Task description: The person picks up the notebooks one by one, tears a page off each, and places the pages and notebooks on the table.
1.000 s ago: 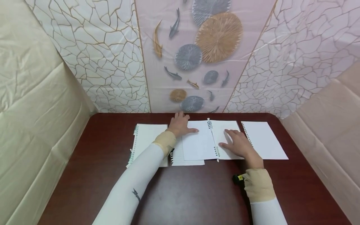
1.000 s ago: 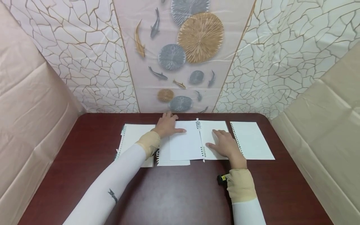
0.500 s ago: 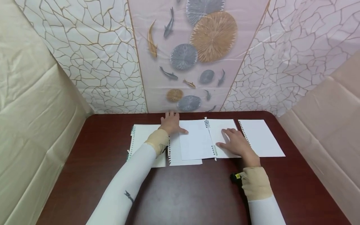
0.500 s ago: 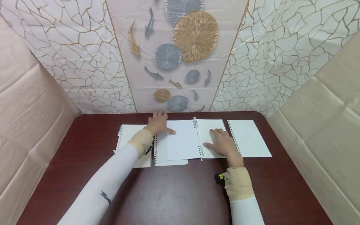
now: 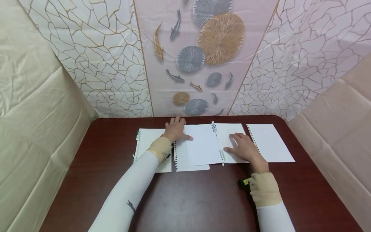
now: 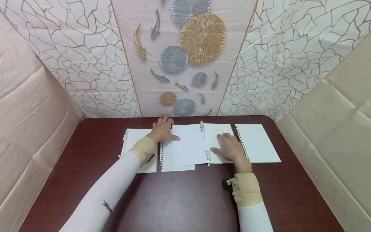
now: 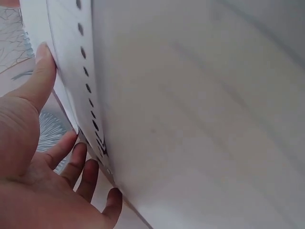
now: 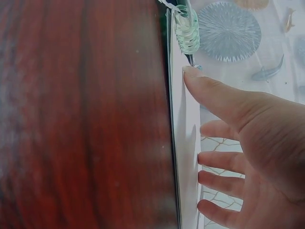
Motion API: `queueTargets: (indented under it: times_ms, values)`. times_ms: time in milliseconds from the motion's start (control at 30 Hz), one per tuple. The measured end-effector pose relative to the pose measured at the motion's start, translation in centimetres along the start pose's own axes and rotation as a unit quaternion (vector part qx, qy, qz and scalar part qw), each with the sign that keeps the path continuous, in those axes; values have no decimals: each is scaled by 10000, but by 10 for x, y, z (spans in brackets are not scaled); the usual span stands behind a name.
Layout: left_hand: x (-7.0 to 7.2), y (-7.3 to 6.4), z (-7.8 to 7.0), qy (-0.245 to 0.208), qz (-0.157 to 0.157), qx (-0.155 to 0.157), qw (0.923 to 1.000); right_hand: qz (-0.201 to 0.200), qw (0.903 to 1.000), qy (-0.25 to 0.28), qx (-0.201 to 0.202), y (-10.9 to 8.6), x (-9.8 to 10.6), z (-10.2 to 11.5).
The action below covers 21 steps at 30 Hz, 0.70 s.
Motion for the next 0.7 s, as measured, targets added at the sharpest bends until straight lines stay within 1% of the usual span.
queueTargets:
  times_ms: [67, 133, 300, 500, 567, 700]
  values:
    - [0, -1, -1, -86, 11, 0, 10000, -16, 10000, 2, 3, 0, 1, 0]
    - [0, 1, 0, -144, 86, 22, 9999, -27, 10000, 2, 17, -1, 1, -1]
    - [-4, 6, 4, -92, 278, 30, 9996, -17, 10000, 12, 7, 1, -1, -2]
    - [1, 3, 3, -43, 261, -37, 9996, -11, 10000, -3, -42, 1, -2, -2]
    - [-1, 2, 1, 67, 283, -99, 9995, -15, 10000, -2, -48, 0, -2, -2]
    - [-6, 3, -4, 462, 315, -270, 9981, -21, 10000, -17, -49, 0, -1, -2]
Point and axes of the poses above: each hand's wrist, its own y-axis towards the middle knuckle, its own x-axis out of the back of the hand, z = x × y, the point moved 9 cm from there along y, towards the middle knuckle, and after that the axes turned 2 degrees about x, right-handed, at the moved point
